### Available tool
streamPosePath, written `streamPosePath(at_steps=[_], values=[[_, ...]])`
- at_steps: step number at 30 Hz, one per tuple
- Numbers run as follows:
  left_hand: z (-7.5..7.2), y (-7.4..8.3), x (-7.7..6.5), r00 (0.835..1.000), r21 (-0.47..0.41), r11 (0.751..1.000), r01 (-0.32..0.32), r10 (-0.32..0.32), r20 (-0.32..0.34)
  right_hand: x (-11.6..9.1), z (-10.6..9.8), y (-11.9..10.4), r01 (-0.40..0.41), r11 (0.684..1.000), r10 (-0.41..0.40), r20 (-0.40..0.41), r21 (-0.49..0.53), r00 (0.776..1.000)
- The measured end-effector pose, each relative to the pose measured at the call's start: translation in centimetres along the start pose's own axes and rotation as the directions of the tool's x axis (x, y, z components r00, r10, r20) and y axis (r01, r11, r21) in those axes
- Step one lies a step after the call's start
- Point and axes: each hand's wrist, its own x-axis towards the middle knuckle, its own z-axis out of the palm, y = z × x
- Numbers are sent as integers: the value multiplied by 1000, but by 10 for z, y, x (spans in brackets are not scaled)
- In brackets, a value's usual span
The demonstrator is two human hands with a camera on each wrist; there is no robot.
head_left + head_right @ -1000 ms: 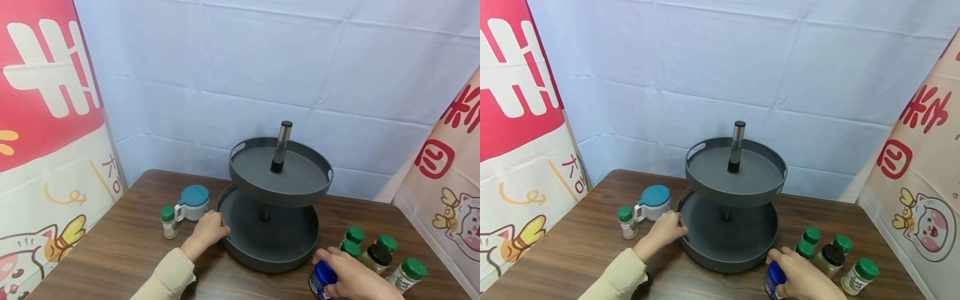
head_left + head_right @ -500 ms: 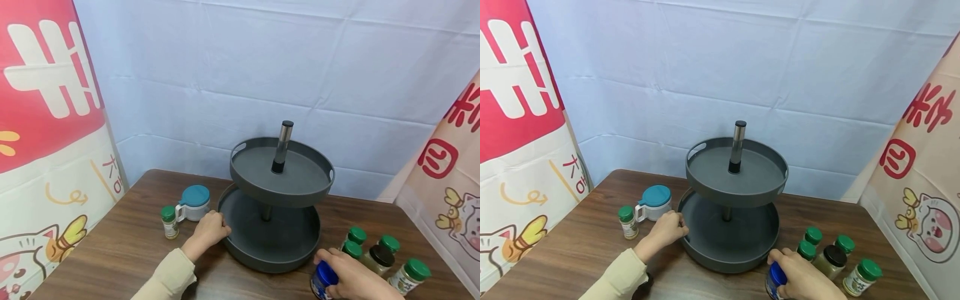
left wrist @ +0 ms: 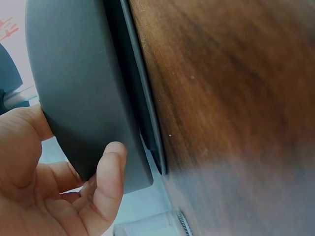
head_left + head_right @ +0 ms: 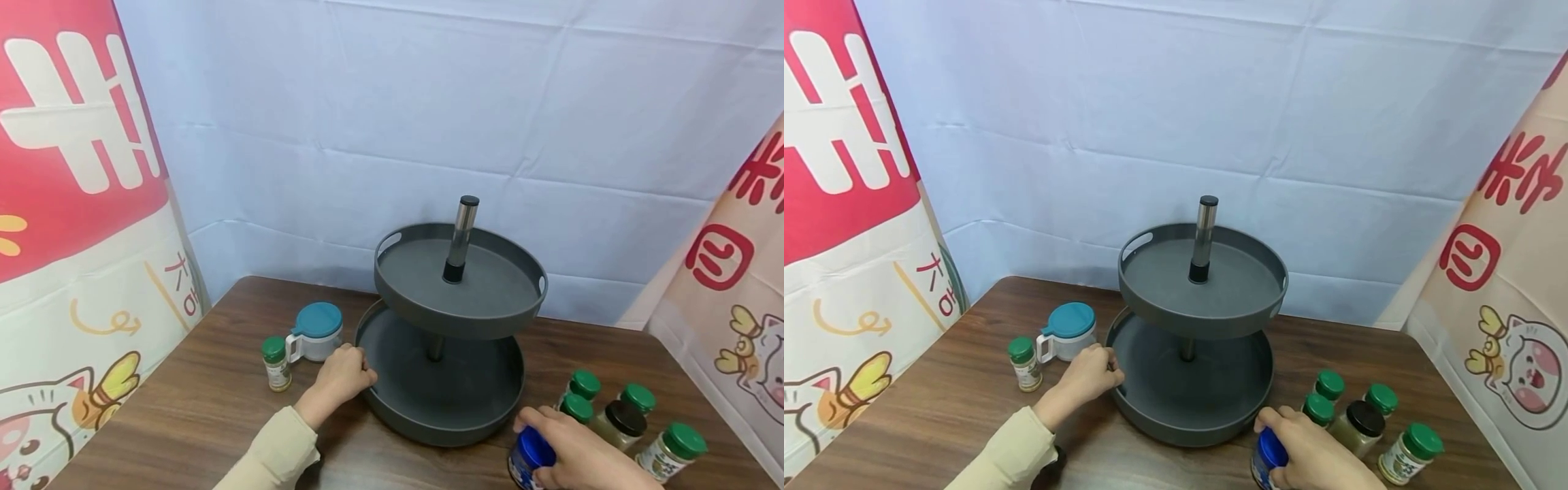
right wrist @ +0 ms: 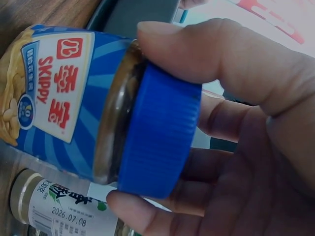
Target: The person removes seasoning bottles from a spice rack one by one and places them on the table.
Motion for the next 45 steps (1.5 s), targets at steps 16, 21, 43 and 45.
streamPosePath(at_steps=[16, 21, 43, 45], values=[[-3, -2, -1, 1000, -13, 1000, -4, 4, 17, -1, 2, -2, 24, 1000, -24, -7, -7, 1000], [-1, -1, -1, 1000, -20, 1000, -5, 5, 9, -1, 2, 2, 23, 1000, -24, -12, -5, 1000], [-22, 3, -9, 995, -36, 996, -82, 84, 52, -21, -12, -10, 57, 971, -132, -323, -230, 937], [-30, 3, -12, 991, -28, 992, -121, 122, 56, -23, -13, -11, 38, 961, -143, -372, -275, 917]])
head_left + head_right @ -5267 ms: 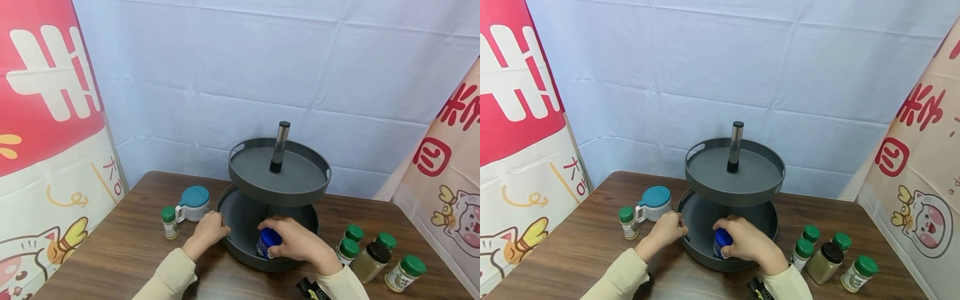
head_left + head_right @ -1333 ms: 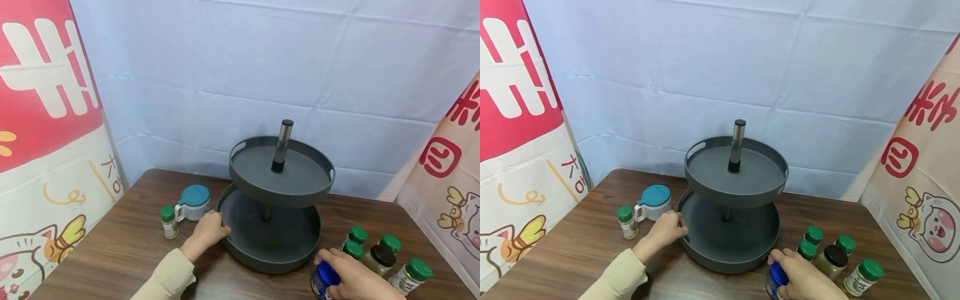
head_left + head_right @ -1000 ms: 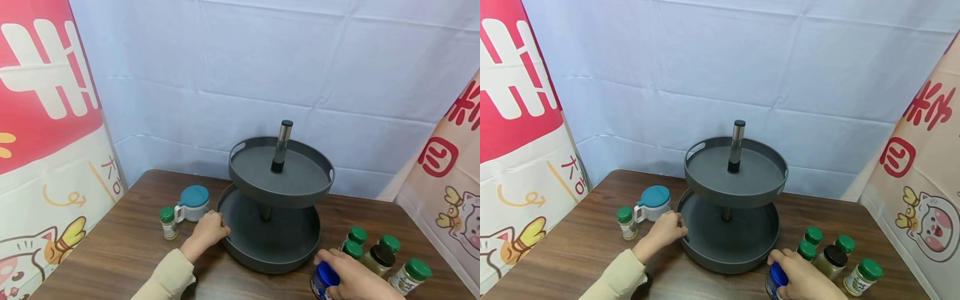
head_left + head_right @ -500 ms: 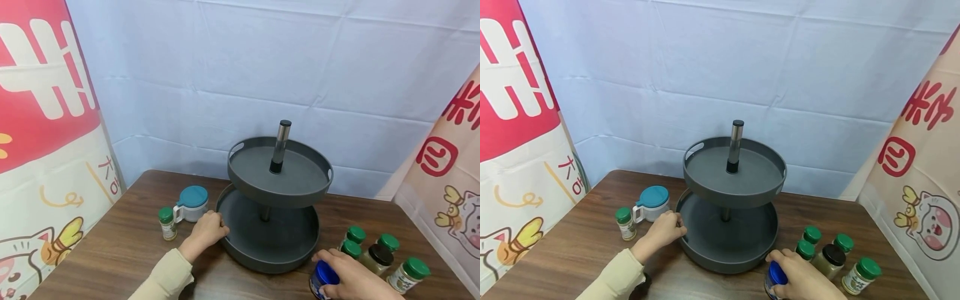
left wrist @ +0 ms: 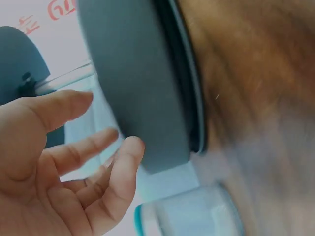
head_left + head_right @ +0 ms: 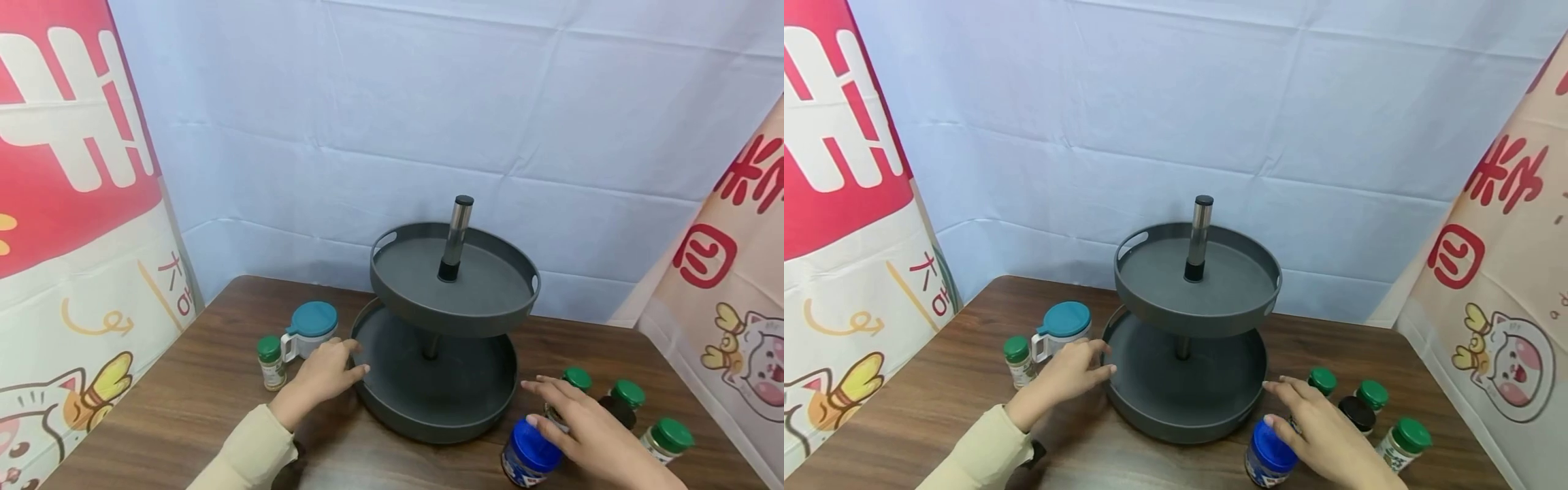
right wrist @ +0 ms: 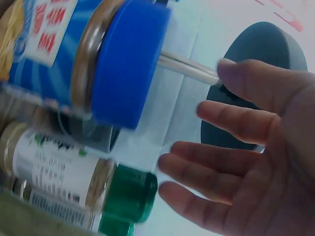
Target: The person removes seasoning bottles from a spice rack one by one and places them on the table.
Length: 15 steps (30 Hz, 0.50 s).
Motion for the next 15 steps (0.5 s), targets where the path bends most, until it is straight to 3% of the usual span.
streamPosePath(at_steps=[9, 15], values=[[-31, -7, -9, 982, -3, 984, -178, 178, 62, 1, -8, 13, 47, 982, -84, -203, -182, 976], [-46, -12, -15, 974, 93, 969, -228, 225, 35, 2, -16, 34, 47, 965, -107, -221, -259, 969]])
